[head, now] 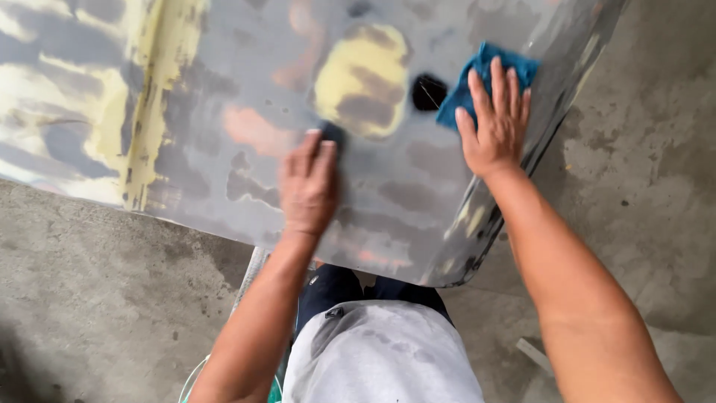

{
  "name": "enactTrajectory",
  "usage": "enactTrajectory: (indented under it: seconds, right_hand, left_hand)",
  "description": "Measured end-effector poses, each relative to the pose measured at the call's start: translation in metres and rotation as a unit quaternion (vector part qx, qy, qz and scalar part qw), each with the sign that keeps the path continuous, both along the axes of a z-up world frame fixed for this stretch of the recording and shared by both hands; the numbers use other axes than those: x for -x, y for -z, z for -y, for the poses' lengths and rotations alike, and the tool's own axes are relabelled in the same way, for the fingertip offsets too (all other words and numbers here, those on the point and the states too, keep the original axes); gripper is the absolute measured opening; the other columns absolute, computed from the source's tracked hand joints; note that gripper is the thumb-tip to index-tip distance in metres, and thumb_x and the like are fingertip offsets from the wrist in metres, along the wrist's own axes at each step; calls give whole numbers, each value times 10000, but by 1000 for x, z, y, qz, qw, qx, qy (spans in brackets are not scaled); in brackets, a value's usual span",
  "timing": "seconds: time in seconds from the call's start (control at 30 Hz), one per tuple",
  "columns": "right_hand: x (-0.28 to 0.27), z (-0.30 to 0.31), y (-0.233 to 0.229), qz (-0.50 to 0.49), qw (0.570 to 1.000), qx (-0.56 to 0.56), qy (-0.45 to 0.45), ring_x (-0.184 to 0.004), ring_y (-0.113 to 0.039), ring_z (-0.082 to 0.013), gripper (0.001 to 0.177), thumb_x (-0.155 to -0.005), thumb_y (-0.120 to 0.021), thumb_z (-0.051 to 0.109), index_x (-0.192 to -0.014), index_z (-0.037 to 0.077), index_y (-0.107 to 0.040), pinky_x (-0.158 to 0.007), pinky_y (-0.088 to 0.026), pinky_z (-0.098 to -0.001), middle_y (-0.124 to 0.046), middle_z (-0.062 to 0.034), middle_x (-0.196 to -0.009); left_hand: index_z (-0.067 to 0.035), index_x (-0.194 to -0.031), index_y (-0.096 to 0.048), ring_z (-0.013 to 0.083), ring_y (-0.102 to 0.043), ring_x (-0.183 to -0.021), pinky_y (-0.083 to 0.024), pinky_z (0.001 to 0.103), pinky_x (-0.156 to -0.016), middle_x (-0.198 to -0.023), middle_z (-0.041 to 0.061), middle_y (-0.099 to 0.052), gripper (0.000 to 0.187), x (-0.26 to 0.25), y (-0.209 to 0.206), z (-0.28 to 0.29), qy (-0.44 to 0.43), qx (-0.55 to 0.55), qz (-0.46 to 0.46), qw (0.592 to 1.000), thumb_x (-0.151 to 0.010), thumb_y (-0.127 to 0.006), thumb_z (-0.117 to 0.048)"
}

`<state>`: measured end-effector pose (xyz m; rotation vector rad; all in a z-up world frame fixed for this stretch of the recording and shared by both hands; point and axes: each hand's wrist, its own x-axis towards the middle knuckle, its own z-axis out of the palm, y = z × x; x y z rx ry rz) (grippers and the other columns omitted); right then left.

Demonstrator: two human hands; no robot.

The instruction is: The person scrubs a large, flat, metallic surface using a black sanding block and a blue cloth. They repeatedly dip the cloth into a green bucket of water to wet it and wipe the surface, alternating between scrubbing with the block and wiping with the cloth.

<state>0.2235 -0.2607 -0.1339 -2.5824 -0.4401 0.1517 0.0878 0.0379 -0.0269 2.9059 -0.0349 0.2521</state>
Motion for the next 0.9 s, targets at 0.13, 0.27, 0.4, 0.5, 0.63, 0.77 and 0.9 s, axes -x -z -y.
enactTrajectory:
  seconds: [0.13, 0.27, 0.4, 0.5, 0.63, 0.77, 0.9]
  right_hand:
    - [-10, -17, -9, 21, 999, 6, 40, -1559, -246, -417, 631, -1073, -561, 422, -1645, 194, -427, -1242, -133, -643, -261, -125, -1717]
    - [-9, -17, -2, 38, 998, -4, 40, -1597, -242, -401, 618, -1108, -549, 431, -1661, 191, -414, -1283, -141, -624, -246, -115, -1743]
    - [-7, -9, 4, 76, 997, 5, 12, -1584, -254, -405, 621, -1126, -560, 423, -1679, 182, -411, -1269, -150, -619, -244, -126, -1741]
    - [-24, 6, -3, 82, 994, 20, -68, -1527, -305, -405, 641, -1095, -575, 424, -1665, 177, -417, -1222, -202, -586, -273, -129, -1728]
    - [-29, 11, 1, 95, 993, 22, -73, -1509, -349, -357, 621, -1091, -587, 435, -1655, 231, -426, -1221, -223, -553, -297, -75, -1722]
    - [-23, 20, 14, 112, 993, -20, -33, -1575, -320, -364, 721, -1121, -606, 453, -1699, 156, -294, -1282, -213, -540, -244, -103, -1756]
    - [-25, 17, 21, 113, 991, -76, 5, -1604, -244, -367, 770, -1104, -587, 421, -1680, 111, -182, -1357, -188, -536, -168, -137, -1736]
  left_hand:
    - [-21, -1324, -646, 341, -596, -1176, -477, 446, -938, -1506, 179, -532, 446, 19, 32, 81, 147, 10, -70, 987, -886, -600, -94]
    - [-20, -1358, -622, 324, -594, -1227, -469, 447, -1024, -1525, 179, -508, 484, 34, 50, 78, 237, 13, -97, 967, -890, -581, -140]
    - [-55, -1396, -588, 353, -575, -1280, -414, 462, -1110, -1515, 156, -539, 402, 0, 25, 25, -100, -41, 34, 994, -997, -568, -95]
    - [-41, -1425, -549, 329, -589, -1308, -451, 457, -1130, -1523, 176, -529, 454, 6, 45, 60, -67, -117, 33, 990, -972, -537, -58]
    - [4, -1361, -580, 297, -619, -1147, -500, 428, -948, -1454, 193, -577, 411, 30, 51, 133, 192, -58, -59, 978, -984, -565, -159]
    - [-22, -1325, -646, 292, -623, -1140, -507, 415, -947, -1459, 153, -590, 440, 1, 44, 97, 102, -29, -15, 994, -897, -573, -88]
    - [-16, -1331, -649, 300, -603, -1164, -518, 422, -1025, -1483, 138, -569, 436, -23, 31, 86, -83, -66, 66, 992, -903, -580, -65]
